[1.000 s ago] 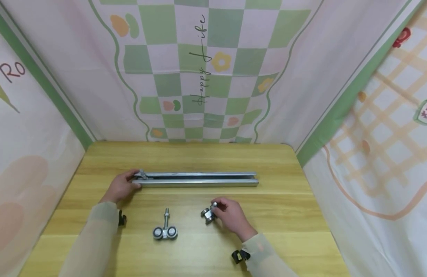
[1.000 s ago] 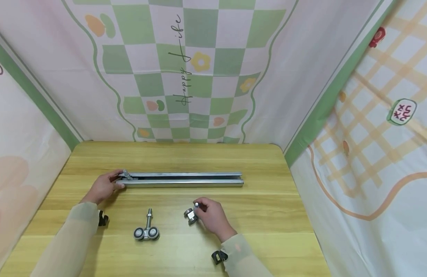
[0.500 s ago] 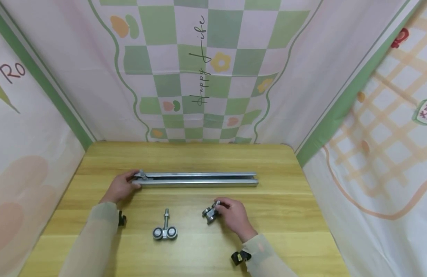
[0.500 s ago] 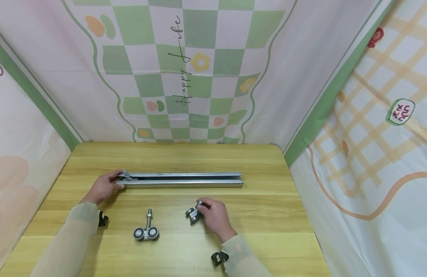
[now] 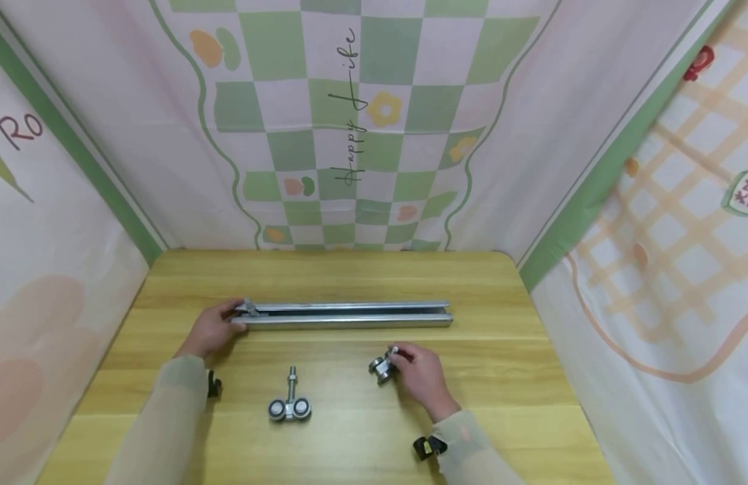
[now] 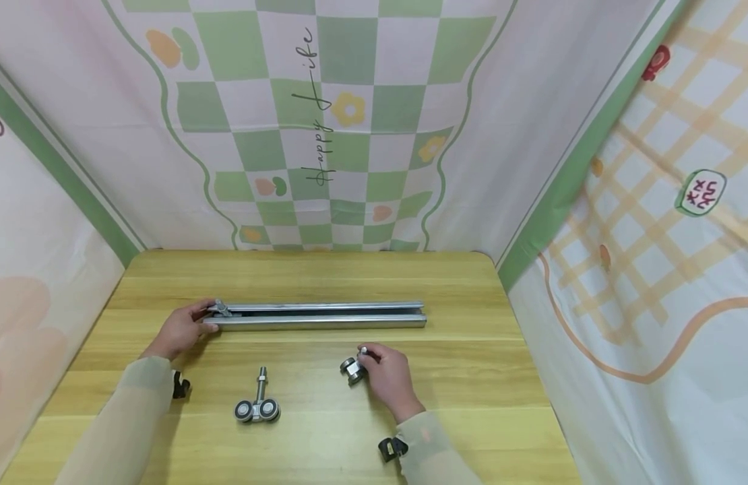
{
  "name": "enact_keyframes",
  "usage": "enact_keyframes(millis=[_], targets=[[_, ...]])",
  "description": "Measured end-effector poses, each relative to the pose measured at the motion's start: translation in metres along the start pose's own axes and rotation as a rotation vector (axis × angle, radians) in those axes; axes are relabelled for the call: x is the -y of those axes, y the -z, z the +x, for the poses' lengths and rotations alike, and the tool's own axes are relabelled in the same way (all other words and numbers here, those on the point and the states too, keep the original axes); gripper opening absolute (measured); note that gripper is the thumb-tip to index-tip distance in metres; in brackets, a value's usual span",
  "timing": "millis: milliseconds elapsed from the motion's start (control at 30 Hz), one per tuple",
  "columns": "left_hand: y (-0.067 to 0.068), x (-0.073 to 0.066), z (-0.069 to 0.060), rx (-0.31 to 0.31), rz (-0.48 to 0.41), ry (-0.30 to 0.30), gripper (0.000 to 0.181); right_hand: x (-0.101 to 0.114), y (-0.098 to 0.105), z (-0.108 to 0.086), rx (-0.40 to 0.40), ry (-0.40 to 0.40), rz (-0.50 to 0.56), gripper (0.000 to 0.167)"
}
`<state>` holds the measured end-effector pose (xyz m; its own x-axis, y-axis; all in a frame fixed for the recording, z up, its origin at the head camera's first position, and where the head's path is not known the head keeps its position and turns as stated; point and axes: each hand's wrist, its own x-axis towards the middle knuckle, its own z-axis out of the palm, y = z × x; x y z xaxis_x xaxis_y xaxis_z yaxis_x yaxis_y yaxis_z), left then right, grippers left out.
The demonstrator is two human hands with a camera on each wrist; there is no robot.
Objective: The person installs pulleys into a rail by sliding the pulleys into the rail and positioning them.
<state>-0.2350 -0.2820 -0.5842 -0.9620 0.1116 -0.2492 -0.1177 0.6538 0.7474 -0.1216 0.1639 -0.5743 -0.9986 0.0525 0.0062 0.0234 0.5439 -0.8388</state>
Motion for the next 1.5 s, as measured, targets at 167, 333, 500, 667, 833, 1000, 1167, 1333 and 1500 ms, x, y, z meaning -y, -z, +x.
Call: enact_keyframes(millis=[167,333,500,667,833,1000,1167,1333,1500], targets=[[-0.001,0.0,0.0,-0.005,0.004,0.004,0.071,-0.004,0.008,0.003,-0.031,-0.026,-0.024,0.021],[-0.002,0.001,0.0,-0.006,0.011,-0.004,0.071,-0.01,0.016,0.007,-0.061,-0.029,-0.048,0.02],[-0.002,0.0,0.0,-0.007,0.01,-0.005,0.071,-0.017,0.023,0.011,-0.093,-0.036,-0.05,0.02],[-0.002,-0.001,-0.001,-0.004,0.01,-0.012,0.071,-0.024,0.03,0.015,-0.131,-0.045,-0.058,0.02],[-0.001,0.0,-0.001,-0.013,0.018,-0.025,0.069,-0.027,0.038,0.019,-0.156,-0.048,-0.06,0.021],[-0.002,0.002,0.0,-0.012,0.019,-0.044,0.069,-0.032,0.048,0.021,-0.19,-0.085,-0.055,0.021],[-0.001,0.0,-0.001,-0.006,0.021,-0.03,0.07,-0.036,0.061,0.023,-0.2,-0.125,-0.055,0.024],[0.001,-0.003,-0.002,0.001,0.026,-0.011,0.072,-0.044,0.076,0.024,-0.206,-0.169,-0.074,0.028],[0.001,-0.004,-0.002,0.007,0.005,-0.002,0.071,-0.054,0.092,0.024,-0.24,-0.196,-0.062,0.029]])
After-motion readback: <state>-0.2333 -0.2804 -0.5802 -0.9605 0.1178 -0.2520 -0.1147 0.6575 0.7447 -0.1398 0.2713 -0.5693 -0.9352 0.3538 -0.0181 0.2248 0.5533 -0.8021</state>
